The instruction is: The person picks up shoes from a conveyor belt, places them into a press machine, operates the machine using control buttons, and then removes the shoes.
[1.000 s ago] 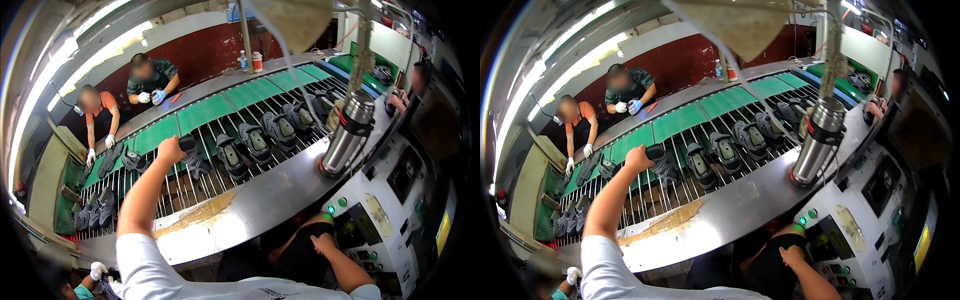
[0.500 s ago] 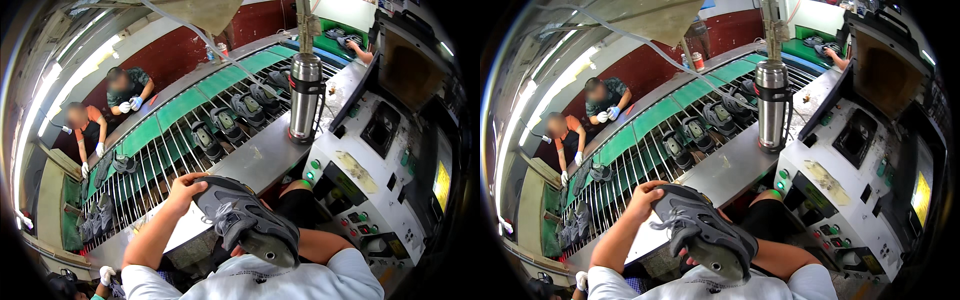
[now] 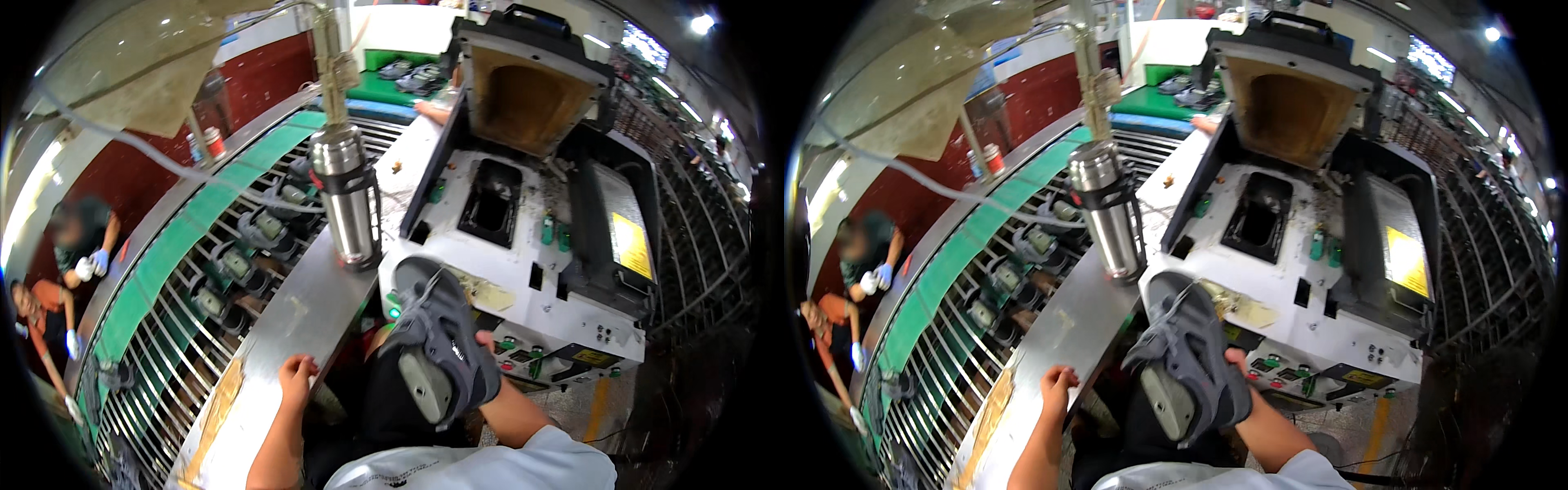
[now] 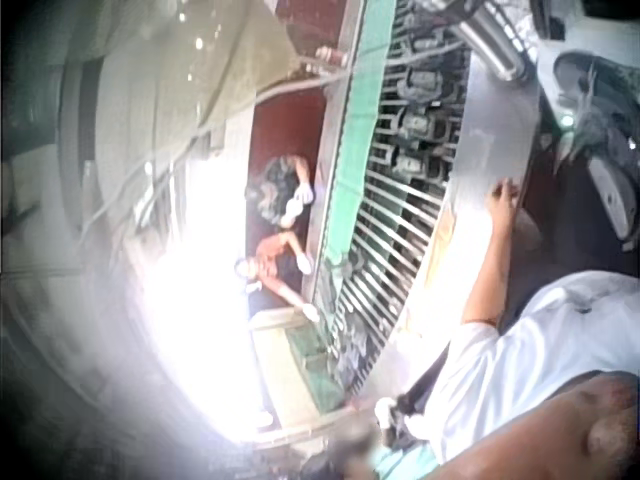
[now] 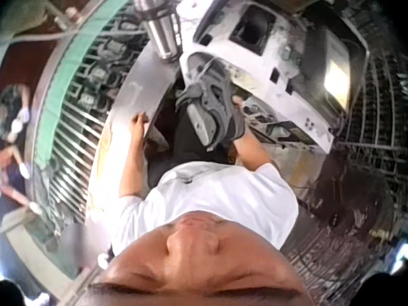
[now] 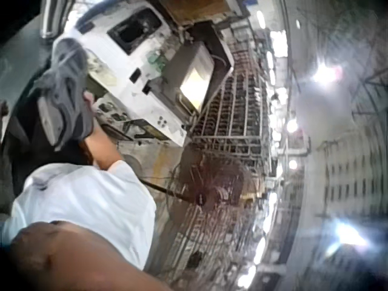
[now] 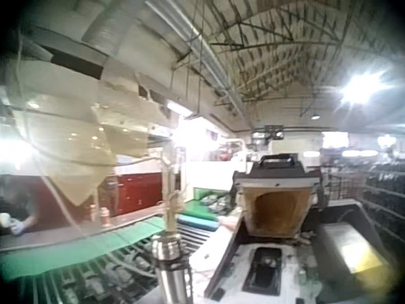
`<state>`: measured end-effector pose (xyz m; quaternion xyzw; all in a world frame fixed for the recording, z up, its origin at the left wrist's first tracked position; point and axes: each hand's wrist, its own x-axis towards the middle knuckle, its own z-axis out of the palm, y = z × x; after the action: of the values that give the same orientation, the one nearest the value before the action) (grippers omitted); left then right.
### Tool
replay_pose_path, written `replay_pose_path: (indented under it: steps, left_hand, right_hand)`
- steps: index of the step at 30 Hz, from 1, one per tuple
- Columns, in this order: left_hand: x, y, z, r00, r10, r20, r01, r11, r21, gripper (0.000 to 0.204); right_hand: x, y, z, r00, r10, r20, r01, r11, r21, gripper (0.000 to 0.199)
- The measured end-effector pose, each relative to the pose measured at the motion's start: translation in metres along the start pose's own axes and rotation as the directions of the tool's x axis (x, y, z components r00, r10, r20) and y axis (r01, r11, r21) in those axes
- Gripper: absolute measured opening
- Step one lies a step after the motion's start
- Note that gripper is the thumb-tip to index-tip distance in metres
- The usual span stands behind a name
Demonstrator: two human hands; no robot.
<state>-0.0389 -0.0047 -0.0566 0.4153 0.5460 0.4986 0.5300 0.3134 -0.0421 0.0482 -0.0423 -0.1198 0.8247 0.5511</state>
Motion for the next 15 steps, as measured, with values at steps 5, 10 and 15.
replay_pose_path:
  steps: [5,10,15]
  left_hand:
    - [-0.001,-0.048,-0.042,0.958,0.101,-0.268,-0.077,0.992,0.101,0.012]
    - [-0.007,-0.066,-0.056,0.962,0.056,-0.269,-0.053,0.998,0.02,0.011]
    - [0.001,-0.113,-0.063,0.945,0.221,-0.243,-0.134,0.934,0.33,0.013]
  right_hand:
    - [0.014,-0.142,-0.013,0.781,-0.56,-0.276,0.22,0.66,-0.718,0.076]
    - [0.091,-0.28,0.006,0.369,-0.92,-0.133,-0.217,0.054,-0.975,0.101]
    - [0.153,-0.352,0.008,0.365,-0.909,-0.2,-0.714,-0.135,-0.687,0.103]
